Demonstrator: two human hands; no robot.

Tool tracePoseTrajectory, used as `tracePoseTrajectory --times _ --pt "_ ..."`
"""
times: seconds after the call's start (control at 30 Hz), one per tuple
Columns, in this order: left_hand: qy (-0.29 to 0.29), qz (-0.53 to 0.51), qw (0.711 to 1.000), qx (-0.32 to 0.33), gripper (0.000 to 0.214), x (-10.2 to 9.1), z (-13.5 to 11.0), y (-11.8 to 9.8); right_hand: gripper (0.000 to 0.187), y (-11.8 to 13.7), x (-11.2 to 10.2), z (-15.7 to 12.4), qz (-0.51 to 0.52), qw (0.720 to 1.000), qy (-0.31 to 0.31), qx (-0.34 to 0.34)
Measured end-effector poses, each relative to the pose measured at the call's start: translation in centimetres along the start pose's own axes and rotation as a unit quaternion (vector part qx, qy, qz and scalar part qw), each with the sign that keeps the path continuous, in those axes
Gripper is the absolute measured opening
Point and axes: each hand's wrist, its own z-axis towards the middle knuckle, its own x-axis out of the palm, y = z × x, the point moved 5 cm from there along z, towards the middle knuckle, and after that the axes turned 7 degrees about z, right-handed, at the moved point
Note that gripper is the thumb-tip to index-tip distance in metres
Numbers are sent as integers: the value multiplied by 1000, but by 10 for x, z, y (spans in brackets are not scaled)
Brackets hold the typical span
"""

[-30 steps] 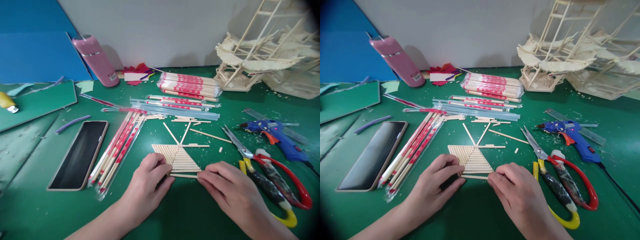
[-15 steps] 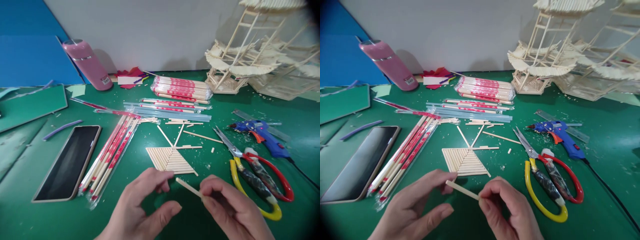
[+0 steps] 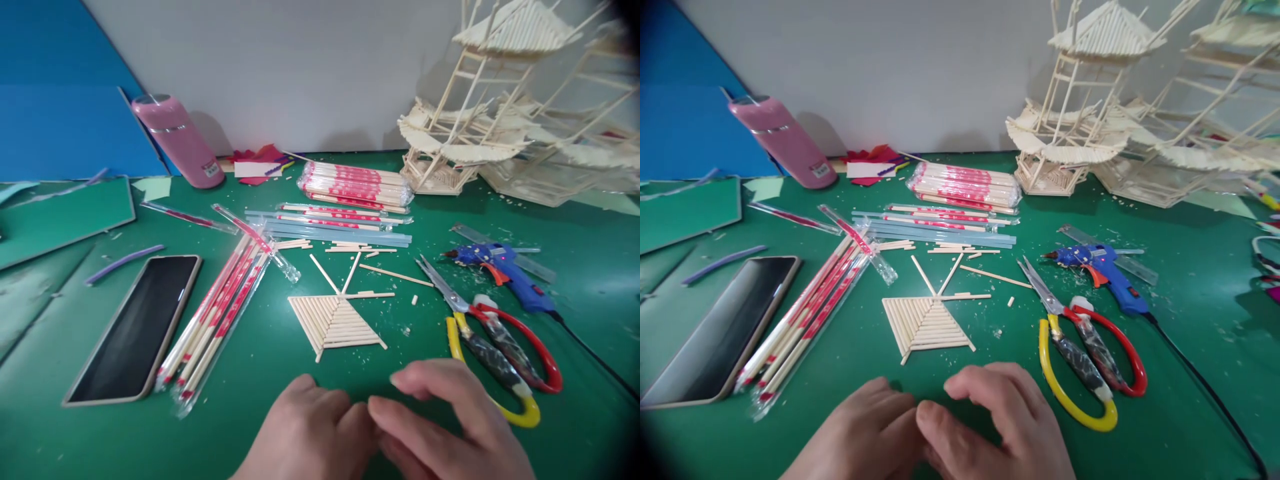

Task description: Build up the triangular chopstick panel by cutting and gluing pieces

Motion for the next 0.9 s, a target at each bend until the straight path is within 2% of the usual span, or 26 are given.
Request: tracePoseTrajectory --times 0.1,0.23,0.33,0.4,0.47,0.53,0.57,0.63,0.7,0.8,0.9 --pt "-14 25 1000 -5 43 5 -4 1 15 -9 6 -3 -6 996 81 -23" --pt "-32 20 999 -32 36 -3 -6 9 20 -14 6 -2 -39 992 101 -69" --pt "-30 6 999 -28 37 -9 -4 9 17 -15 10 2 -41 991 114 -53" --pt "6 -13 1000 -27 37 -10 -2 8 13 -15 14 6 -33 993 109 -36" --pt "96 -20 994 -58 29 -8 1 12 14 -13 17 11 -20 994 102 -37" --pt "78 -35 995 -56 22 -17 5 18 15 -14 20 16 -18 993 110 -46" --pt "41 -32 997 -55 18 -24 8 23 17 -16 21 18 -22 992 116 -45" --pt "-20 -7 995 -95 15 -34 10 40 20 -23 23 22 -38 991 128 -21" --pt "-55 20 992 -111 18 -38 10 53 21 -29 25 24 -51 990 134 -11" --pt "-40 21 993 -106 24 -33 9 62 20 -31 28 26 -58 990 126 -23" --pt "-14 13 995 -98 26 -27 8 62 21 -29 33 26 -59 990 123 -26"
